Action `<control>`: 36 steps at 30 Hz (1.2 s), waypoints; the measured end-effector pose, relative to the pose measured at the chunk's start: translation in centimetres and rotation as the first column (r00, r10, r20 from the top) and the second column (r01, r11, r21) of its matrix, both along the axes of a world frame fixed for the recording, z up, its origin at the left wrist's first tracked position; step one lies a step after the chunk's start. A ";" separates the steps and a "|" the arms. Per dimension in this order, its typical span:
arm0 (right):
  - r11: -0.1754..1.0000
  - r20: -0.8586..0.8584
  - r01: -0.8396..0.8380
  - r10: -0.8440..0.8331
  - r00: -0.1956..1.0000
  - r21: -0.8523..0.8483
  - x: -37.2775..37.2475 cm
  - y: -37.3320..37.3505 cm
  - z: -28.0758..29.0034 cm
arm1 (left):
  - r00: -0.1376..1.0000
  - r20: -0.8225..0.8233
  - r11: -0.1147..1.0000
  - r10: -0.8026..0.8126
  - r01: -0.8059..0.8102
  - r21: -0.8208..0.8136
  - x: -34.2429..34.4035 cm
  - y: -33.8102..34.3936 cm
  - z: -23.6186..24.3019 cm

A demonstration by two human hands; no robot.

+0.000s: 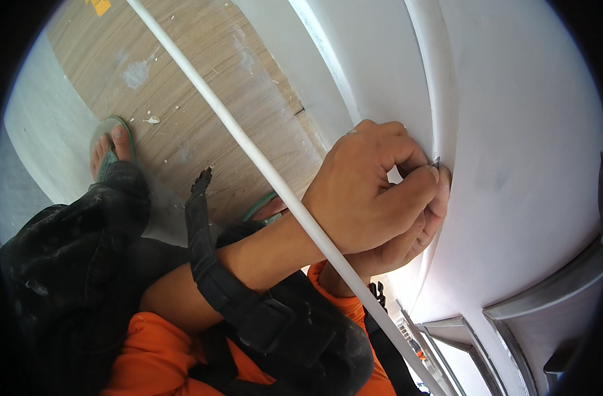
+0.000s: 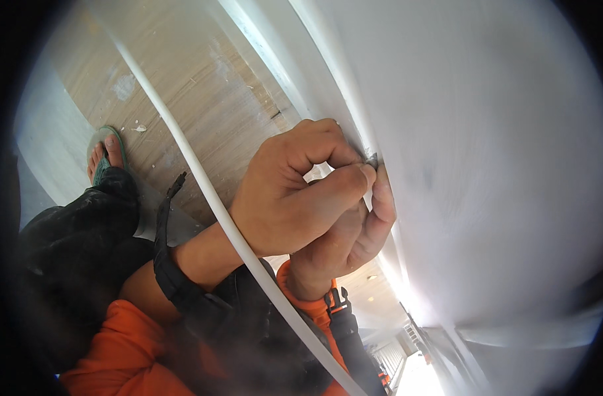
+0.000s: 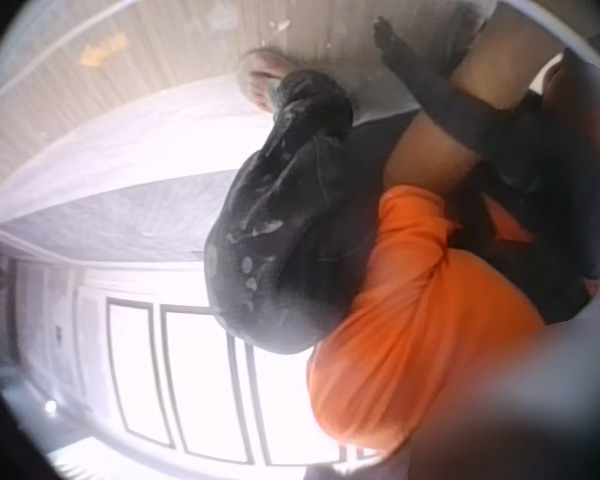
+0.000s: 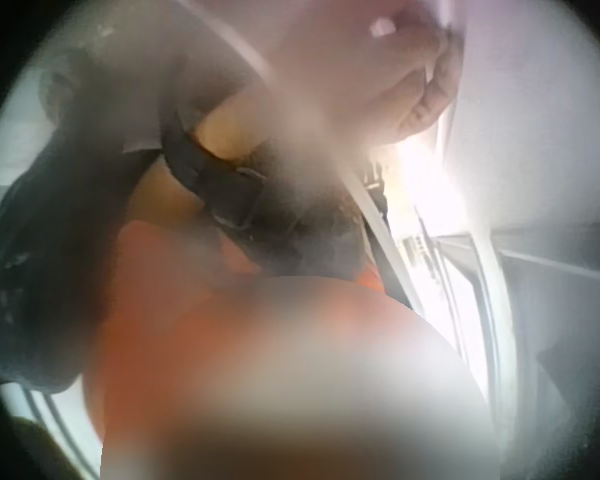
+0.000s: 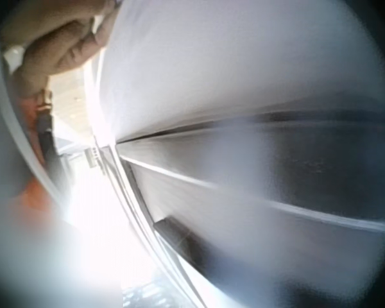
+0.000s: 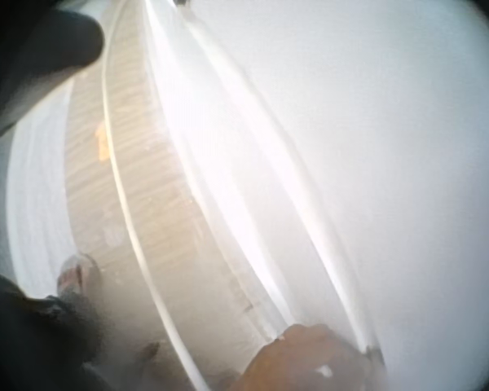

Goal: The person secures a white cable to a wall using a utility knife to make small incisions. They press the cable into the wall surface and use the knife to fasten it in place along a vertical line.

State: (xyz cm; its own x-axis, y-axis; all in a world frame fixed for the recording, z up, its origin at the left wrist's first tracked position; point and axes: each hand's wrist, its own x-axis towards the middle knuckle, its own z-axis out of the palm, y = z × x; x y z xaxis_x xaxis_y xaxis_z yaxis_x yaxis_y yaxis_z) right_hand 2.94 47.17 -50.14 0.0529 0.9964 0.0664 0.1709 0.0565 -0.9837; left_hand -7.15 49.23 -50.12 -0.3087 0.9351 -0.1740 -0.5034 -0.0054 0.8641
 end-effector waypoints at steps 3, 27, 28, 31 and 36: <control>0.999 -0.059 -0.040 0.041 0.997 0.020 0.1 0.2 -0.2 | 1.000 0.022 1.000 -0.004 0.005 -0.016 0.3 -0.1 -0.1; 0.995 -0.069 -0.090 0.093 0.993 0.050 0.6 0.0 -0.7 | 1.000 -0.002 1.000 -0.003 0.003 0.005 0.1 -0.4 -0.3; 0.994 -0.070 -0.093 0.097 0.993 0.062 0.5 0.2 -0.7 | 1.000 0.022 1.000 -0.013 0.013 -0.005 0.0 -0.3 -0.3; 0.996 -0.039 -0.032 0.036 0.999 0.086 -1.3 0.7 0.3 | 0.997 0.071 0.999 -0.034 0.035 -0.022 0.0 -0.1 -0.3; 0.998 -0.003 -0.020 0.020 1.000 0.058 -1.4 0.4 0.5 | 0.999 0.022 1.000 -0.023 0.024 -0.013 0.1 -0.4 -0.1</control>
